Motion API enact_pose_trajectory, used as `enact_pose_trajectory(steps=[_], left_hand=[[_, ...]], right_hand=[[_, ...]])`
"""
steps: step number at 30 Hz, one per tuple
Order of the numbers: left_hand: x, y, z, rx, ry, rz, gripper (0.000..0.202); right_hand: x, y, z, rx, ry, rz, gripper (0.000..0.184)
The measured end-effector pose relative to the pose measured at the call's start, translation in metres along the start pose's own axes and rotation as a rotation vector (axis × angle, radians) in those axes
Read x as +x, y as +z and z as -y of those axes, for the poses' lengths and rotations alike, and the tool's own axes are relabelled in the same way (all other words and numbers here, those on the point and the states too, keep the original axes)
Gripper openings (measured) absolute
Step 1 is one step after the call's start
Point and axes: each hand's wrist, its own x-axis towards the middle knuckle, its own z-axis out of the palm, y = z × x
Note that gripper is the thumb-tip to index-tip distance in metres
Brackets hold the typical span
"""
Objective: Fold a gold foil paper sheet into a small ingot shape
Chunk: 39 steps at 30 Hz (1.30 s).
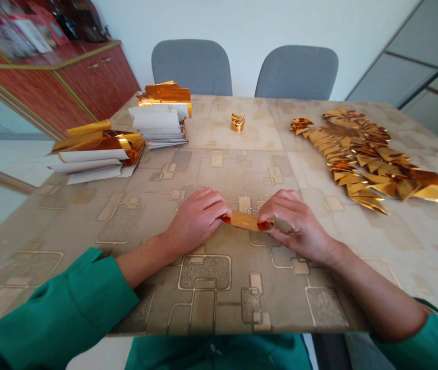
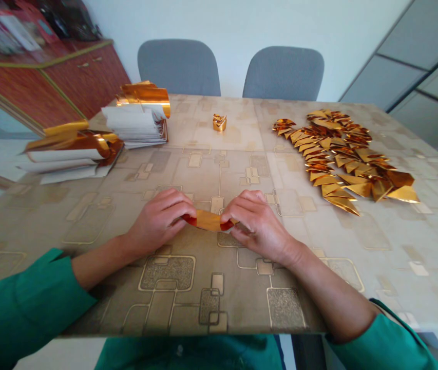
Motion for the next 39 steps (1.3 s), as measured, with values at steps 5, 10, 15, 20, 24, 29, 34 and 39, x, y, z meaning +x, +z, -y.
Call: enact_pose_trajectory(steps=[5,10,15,20,24,29,34,39], left_hand=[[0.003,-0.003,-0.004,-0.372,-0.303,0.063,0.005],[0.007,-0.013,0.005,-0.764,-0.483,0.267,0.012],[0.011,-0.025,0.019,-0.833,-0.507,0.570,0.026],[0.015,-0.027,0.028,-0.798,-0.453,0.635,0.033],[0.026,-0.025,0.030,-0.687,-0.353,0.702,0.034],[0.048,-0.016,0.024,-0.393,-0.141,0.664,0.026],[0.049,-0.006,0.010,0.019,0.036,0.399,0.026],[0.016,-0.002,-0.006,0.138,0.039,0.364,0.015]], right_hand=[[-0.002,0.003,0.006,0.180,0.193,-0.055,0.021],[-0.004,-0.007,0.008,0.244,0.116,0.070,0.039],[-0.001,-0.006,-0.004,0.168,-0.116,0.157,0.036],[0.002,0.004,-0.005,0.101,-0.217,0.240,0.035],[0.003,0.006,0.000,0.054,-0.277,0.214,0.025],[0.002,0.006,0.004,-0.030,-0.309,0.165,0.021],[0.001,0.011,0.004,-0.011,-0.280,0.258,0.020],[0.001,0.015,0.004,0.063,-0.230,0.283,0.019]])
